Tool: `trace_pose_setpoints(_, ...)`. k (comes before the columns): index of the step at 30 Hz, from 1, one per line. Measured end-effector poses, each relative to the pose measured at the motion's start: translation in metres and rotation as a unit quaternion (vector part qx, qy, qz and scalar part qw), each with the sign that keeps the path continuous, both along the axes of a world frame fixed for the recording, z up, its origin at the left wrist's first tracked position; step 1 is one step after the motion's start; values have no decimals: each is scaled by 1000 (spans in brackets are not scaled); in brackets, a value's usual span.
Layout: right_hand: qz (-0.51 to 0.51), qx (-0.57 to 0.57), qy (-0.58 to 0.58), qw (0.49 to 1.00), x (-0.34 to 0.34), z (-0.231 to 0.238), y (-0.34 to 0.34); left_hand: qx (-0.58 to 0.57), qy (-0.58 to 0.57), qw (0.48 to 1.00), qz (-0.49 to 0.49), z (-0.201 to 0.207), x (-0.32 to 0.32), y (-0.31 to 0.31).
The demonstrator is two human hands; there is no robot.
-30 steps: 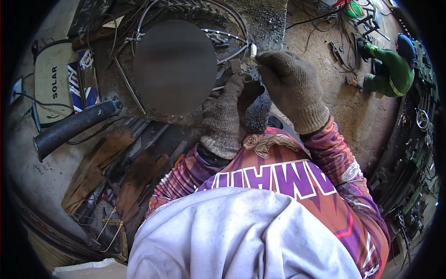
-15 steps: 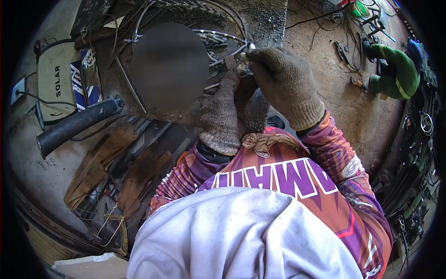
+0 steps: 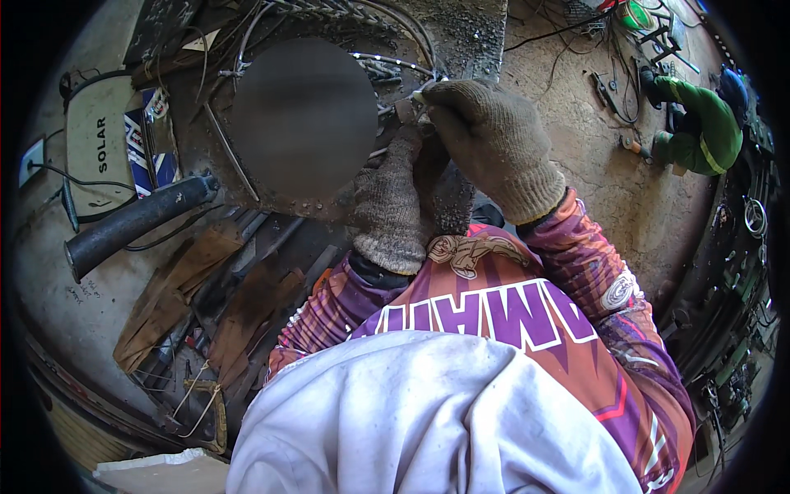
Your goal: The person uses a piece of white chalk to mark positions on a curved metal frame and a small metal piece on a workbench.
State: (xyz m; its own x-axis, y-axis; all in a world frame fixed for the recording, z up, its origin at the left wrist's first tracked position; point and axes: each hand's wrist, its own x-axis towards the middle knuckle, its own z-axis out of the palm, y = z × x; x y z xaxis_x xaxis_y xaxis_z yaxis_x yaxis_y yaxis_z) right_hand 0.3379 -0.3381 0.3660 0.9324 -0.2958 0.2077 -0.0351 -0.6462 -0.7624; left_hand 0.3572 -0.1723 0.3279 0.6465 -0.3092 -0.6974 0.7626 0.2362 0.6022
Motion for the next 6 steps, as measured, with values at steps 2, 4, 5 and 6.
trace_pose_setpoints(2, -1, -22, -16, 1000, 1, -4, 0, -19, 11, 1000, 7, 20, 0, -10)
trace_pose_setpoints(4, 5, -30, -5, 1000, 1, -5, 1, -36, 21, 999, 18, 29, 0, -15)
trace_pose_setpoints(5, 11, -38, 6, 999, 1, -5, 2, -47, 12, 999, 24, 30, -1, -16)
trace_pose_setpoints(6, 12, -38, 6, 999, 2, -5, 3, -58, 3, 998, 29, 30, -1, -16)
